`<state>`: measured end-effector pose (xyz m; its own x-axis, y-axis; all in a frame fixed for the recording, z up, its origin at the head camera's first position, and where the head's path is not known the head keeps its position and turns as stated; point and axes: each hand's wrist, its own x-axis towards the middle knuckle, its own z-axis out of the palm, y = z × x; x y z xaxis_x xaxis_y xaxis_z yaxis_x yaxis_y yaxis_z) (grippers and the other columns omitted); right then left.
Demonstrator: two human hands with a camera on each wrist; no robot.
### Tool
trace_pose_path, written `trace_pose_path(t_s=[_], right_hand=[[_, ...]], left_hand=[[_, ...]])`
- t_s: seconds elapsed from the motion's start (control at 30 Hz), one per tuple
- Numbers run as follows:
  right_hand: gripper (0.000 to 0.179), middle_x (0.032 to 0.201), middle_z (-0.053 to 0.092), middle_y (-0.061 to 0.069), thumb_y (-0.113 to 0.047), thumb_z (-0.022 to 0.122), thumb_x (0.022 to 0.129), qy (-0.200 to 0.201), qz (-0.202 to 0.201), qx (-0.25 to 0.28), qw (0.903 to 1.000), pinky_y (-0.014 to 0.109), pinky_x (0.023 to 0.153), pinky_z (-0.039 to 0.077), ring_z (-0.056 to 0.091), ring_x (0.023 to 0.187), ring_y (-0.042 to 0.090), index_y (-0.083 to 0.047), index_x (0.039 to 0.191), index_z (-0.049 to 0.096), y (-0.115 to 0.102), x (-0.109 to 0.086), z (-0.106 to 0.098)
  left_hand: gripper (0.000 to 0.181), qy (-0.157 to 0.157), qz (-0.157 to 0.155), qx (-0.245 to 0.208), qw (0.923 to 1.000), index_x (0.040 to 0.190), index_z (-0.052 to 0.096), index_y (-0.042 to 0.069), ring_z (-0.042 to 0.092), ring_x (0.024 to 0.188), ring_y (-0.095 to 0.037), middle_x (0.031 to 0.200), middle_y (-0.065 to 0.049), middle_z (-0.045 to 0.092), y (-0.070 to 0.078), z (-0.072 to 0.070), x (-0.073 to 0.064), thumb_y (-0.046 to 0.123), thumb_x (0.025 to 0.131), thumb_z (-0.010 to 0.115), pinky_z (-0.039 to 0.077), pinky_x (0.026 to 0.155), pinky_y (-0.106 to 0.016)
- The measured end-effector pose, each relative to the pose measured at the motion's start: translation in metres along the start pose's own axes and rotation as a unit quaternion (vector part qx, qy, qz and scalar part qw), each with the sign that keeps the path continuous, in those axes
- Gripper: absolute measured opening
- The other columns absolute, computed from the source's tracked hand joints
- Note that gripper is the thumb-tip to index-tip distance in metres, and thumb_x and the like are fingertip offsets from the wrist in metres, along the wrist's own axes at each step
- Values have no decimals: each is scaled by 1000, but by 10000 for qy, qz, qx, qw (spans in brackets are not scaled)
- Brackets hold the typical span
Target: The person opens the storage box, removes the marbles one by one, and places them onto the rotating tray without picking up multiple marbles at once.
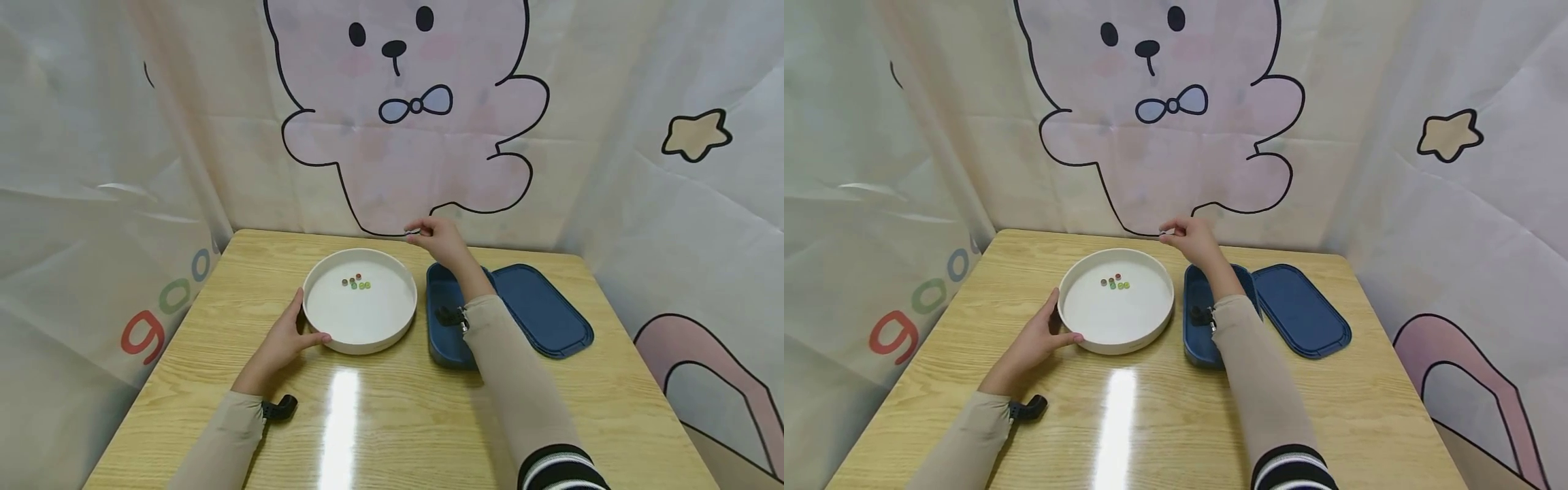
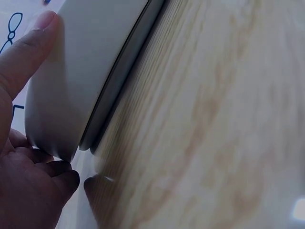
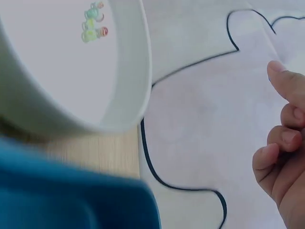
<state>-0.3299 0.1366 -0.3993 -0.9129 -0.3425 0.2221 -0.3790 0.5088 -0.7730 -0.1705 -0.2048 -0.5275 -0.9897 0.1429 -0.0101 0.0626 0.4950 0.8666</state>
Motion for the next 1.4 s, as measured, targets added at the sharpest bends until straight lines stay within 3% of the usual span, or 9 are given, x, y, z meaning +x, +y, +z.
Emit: trace_pose_path(t_s=[0.3,0.57,0.73,0.9,1.23,1.4], right_hand=[[21,71,46,1,-31,77,94,-457,-42,-187,9988,33,64,37,39,65,20,-19,111,77,-2,32,42],[18,75,43,1,-21,80,92,-692,46,224,9973,28,65,34,41,73,17,-12,108,78,10,45,88],[19,72,41,0,-18,80,91,-752,100,-50,9971,27,62,33,39,68,15,-11,109,78,14,47,108],[19,68,41,-3,-16,81,89,-1045,124,-503,9932,24,60,33,38,65,13,-13,107,79,21,44,115],[19,71,43,-2,-16,81,90,-1258,328,-525,9901,25,62,35,41,69,14,-13,108,78,20,38,115],[22,74,42,0,-20,77,93,-1230,333,-502,9906,28,64,34,40,71,16,-14,114,77,11,34,104]], left_hand=[[135,-11,-25,-11,10000,165,-4,11,4,158,-35,172,-12,0,1,0,2,51,75,88,13,126,-58],[131,-3,-58,44,10000,165,-4,7,4,158,-36,172,-14,-1,5,-4,-1,43,80,88,13,126,-58],[131,-22,-17,-72,10000,165,-5,7,4,158,-35,172,-13,-1,3,-3,1,42,80,88,13,126,-58],[132,-26,-9,-126,9999,165,-4,8,4,158,-34,172,-13,0,2,0,3,45,78,89,13,127,-56],[131,-30,-45,-57,10000,165,-5,8,4,158,-36,172,-14,-1,3,-2,3,43,80,88,13,126,-58],[129,-56,-39,-85,9999,165,-5,8,4,158,-35,172,-13,-1,2,0,3,40,81,88,12,127,-57]])
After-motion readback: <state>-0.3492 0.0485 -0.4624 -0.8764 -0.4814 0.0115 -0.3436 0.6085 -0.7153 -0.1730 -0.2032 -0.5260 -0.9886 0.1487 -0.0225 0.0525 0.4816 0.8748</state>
